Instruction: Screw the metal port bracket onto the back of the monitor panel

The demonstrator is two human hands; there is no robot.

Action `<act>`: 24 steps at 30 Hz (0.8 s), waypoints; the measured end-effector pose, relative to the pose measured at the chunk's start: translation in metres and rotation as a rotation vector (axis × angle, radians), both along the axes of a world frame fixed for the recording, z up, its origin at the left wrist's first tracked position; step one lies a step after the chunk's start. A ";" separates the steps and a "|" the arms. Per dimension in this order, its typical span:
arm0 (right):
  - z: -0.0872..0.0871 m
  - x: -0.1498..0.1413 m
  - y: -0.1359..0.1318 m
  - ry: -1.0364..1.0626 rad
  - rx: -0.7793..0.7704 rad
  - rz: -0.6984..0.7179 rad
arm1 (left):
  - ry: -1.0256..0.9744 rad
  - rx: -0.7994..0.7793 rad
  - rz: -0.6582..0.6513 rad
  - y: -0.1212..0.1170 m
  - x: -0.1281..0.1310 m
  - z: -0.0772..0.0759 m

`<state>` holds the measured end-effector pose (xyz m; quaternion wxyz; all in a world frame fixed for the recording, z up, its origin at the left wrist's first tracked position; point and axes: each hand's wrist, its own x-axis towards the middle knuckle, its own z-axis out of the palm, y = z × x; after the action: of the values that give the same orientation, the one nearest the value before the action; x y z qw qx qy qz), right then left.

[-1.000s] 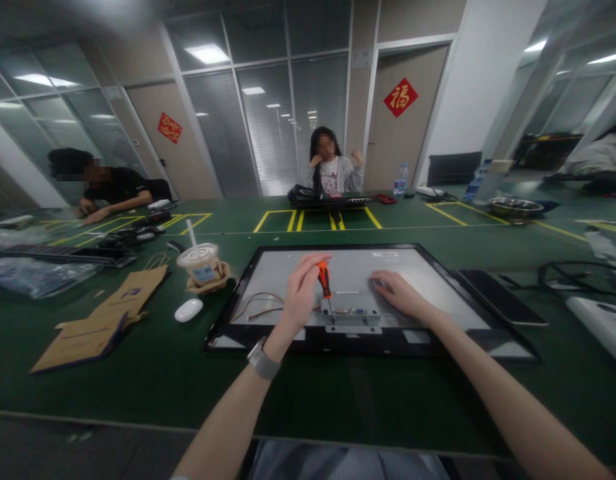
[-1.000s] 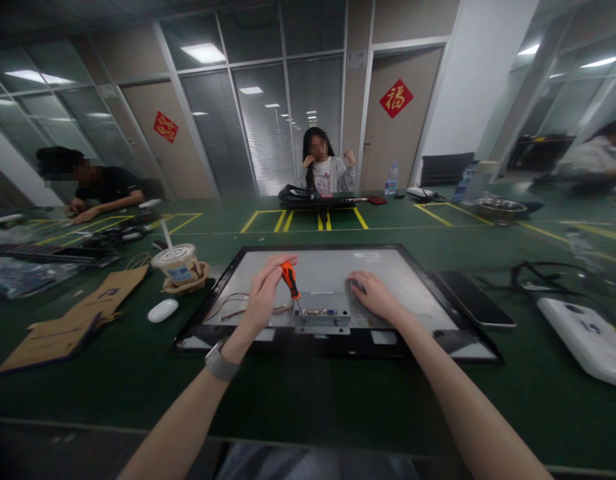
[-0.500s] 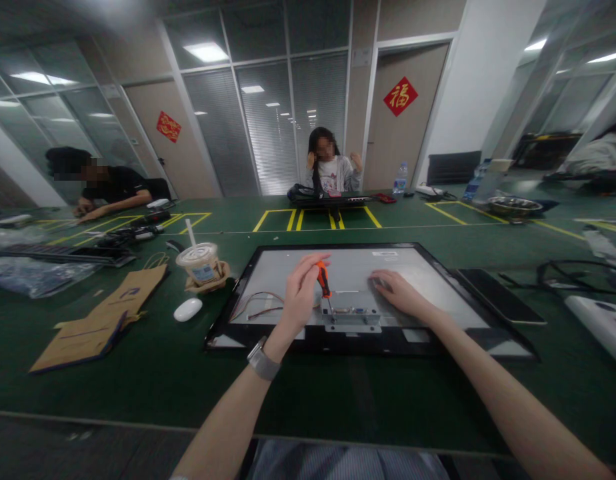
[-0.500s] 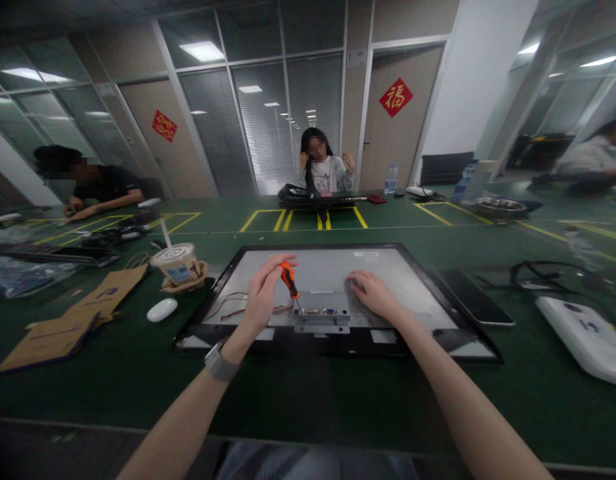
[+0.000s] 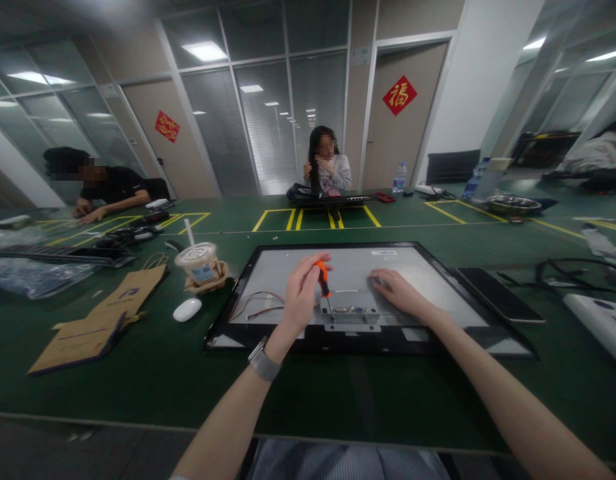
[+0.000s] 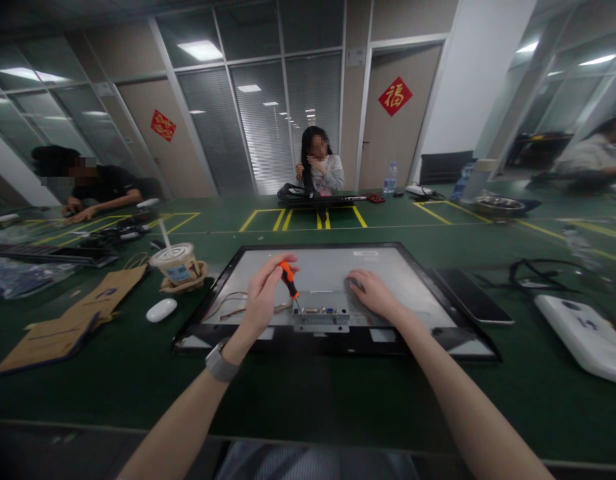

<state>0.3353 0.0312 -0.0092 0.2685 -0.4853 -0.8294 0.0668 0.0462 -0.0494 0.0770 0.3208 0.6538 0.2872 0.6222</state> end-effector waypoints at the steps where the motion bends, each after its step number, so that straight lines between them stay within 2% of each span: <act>1: 0.000 0.000 0.000 0.000 -0.002 0.000 | 0.003 -0.007 0.000 0.001 0.000 0.000; 7: -0.004 0.001 0.003 0.000 0.008 0.002 | 0.058 0.100 0.155 0.005 0.001 -0.003; 9: -0.006 0.001 0.004 0.005 0.015 0.008 | 0.064 0.092 0.138 0.003 0.001 -0.002; 14: -0.005 0.001 0.004 -0.005 0.014 0.014 | 0.036 0.033 -0.003 0.000 0.001 0.000; 20: -0.005 0.001 0.003 -0.011 0.003 0.000 | 0.082 0.119 0.160 0.001 0.002 -0.001; 24: -0.003 0.001 0.003 -0.028 0.001 0.011 | 0.077 0.106 0.133 -0.001 0.002 0.000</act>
<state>0.3365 0.0338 -0.0120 0.2570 -0.4815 -0.8357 0.0610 0.0481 -0.0499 0.0773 0.2322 0.6727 0.3088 0.6310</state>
